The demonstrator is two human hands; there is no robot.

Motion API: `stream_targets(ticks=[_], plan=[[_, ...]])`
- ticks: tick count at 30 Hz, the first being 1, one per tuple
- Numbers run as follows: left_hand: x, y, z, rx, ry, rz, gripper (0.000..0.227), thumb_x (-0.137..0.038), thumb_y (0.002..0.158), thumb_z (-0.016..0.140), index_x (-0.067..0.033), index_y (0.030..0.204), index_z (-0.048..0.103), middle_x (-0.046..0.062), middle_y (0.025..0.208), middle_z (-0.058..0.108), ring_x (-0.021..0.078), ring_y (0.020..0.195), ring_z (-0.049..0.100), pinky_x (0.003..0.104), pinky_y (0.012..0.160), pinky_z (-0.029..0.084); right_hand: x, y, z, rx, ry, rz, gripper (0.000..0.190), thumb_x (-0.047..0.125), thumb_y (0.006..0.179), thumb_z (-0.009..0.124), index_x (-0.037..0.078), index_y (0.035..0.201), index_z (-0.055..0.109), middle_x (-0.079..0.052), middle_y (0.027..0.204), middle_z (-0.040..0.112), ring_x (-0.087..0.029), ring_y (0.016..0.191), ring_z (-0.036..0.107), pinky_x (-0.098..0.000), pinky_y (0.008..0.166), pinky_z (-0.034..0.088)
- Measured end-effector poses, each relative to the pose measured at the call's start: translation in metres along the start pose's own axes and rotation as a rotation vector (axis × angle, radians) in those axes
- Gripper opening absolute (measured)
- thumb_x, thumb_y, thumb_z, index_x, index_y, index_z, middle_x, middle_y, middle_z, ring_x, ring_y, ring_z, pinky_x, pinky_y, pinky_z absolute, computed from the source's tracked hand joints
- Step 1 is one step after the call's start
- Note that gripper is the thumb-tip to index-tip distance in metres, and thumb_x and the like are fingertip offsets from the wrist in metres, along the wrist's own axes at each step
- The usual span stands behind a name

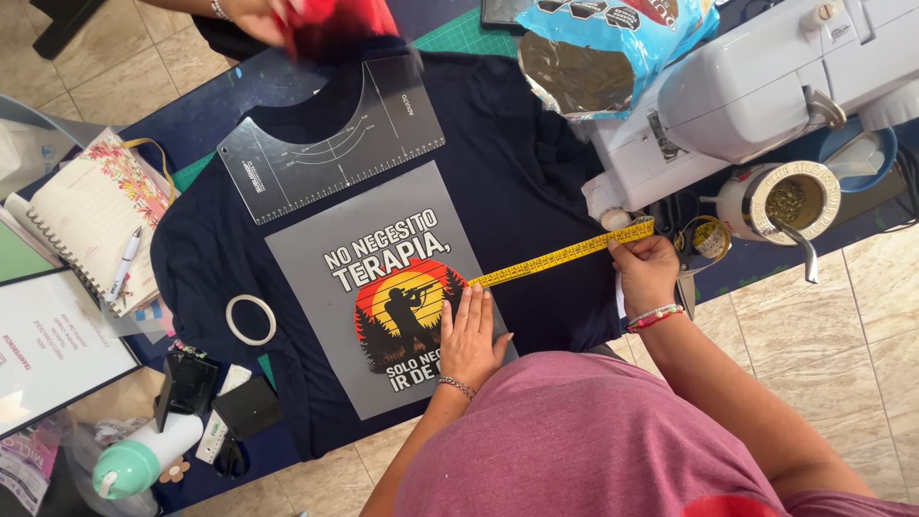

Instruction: The person measures a dark blue t-shirt laid flat on a table using a yellow measuring tape. They measure the width across the chest and the length of the shirt. Another person is visible in the background handling a sheet of heart stickers.

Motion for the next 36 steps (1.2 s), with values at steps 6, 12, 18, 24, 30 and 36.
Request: stream_targets(ticks=[6,12,18,24,30,36], plan=[[0.000,0.000,0.001,0.014,-0.008,-0.003,0.089,-0.058,0.092,0.057,-0.0041,0.158,0.032,0.016,0.169,0.025,0.0284,0.158,0.019,0.058,0.129,0.003,-0.014,0.008,-0.002,-0.034,0.036,0.007,0.042,0.000,0.080,0.085,0.015,0.090,0.047,0.001,0.075,0.062,-0.008,0.058,0.059,-0.0175,0.054,0.051],[0.000,0.000,-0.001,-0.008,-0.009,0.003,0.089,-0.058,0.092,0.058,-0.0036,0.157,0.033,0.017,0.168,0.026,0.0285,0.157,0.020,0.058,0.128,0.004,0.002,0.000,0.004,-0.068,0.075,0.032,0.048,-0.002,0.076,0.087,0.015,0.092,0.045,0.003,0.074,0.062,-0.007,0.062,0.059,-0.0174,0.057,0.050],[0.000,0.000,-0.003,-0.062,0.029,-0.013,0.088,-0.061,0.090,0.056,-0.0058,0.156,0.036,0.013,0.168,0.029,0.0274,0.156,0.025,0.057,0.130,0.009,-0.012,0.009,0.000,-0.070,0.186,0.123,0.056,-0.008,0.073,0.088,0.018,0.094,0.043,0.005,0.069,0.055,-0.008,0.054,0.054,-0.0174,0.054,0.050],[0.000,0.001,0.000,-0.002,-0.009,-0.001,0.091,-0.057,0.090,0.061,-0.0050,0.158,0.032,0.016,0.169,0.025,0.0282,0.157,0.019,0.057,0.129,0.004,-0.009,0.008,0.000,-0.093,0.242,0.181,0.059,-0.012,0.072,0.088,0.017,0.096,0.041,0.005,0.066,0.050,-0.007,0.050,0.053,-0.0165,0.050,0.049],[-0.001,0.001,-0.008,-0.038,-0.043,0.012,0.089,-0.054,0.089,0.065,-0.0028,0.156,0.036,0.018,0.167,0.030,0.0300,0.156,0.023,0.058,0.128,0.007,0.010,0.002,0.010,-0.107,0.173,0.209,0.062,-0.009,0.071,0.090,0.020,0.094,0.041,0.007,0.066,0.045,-0.007,0.050,0.051,-0.0171,0.051,0.049],[0.000,0.003,-0.001,0.036,0.010,-0.019,0.086,-0.060,0.093,0.053,-0.0034,0.157,0.040,0.013,0.166,0.035,0.0285,0.157,0.024,0.058,0.127,0.012,-0.027,0.028,-0.007,-0.083,0.125,0.203,0.058,-0.008,0.072,0.087,0.022,0.090,0.040,0.001,0.078,0.061,-0.009,0.061,0.061,-0.0240,0.049,0.045]])
Point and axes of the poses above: each hand's wrist, its own y-axis towards the middle knuckle, its own z-axis out of the palm, x = y × z, the point moved 8 cm from there along y, towards the middle knuckle
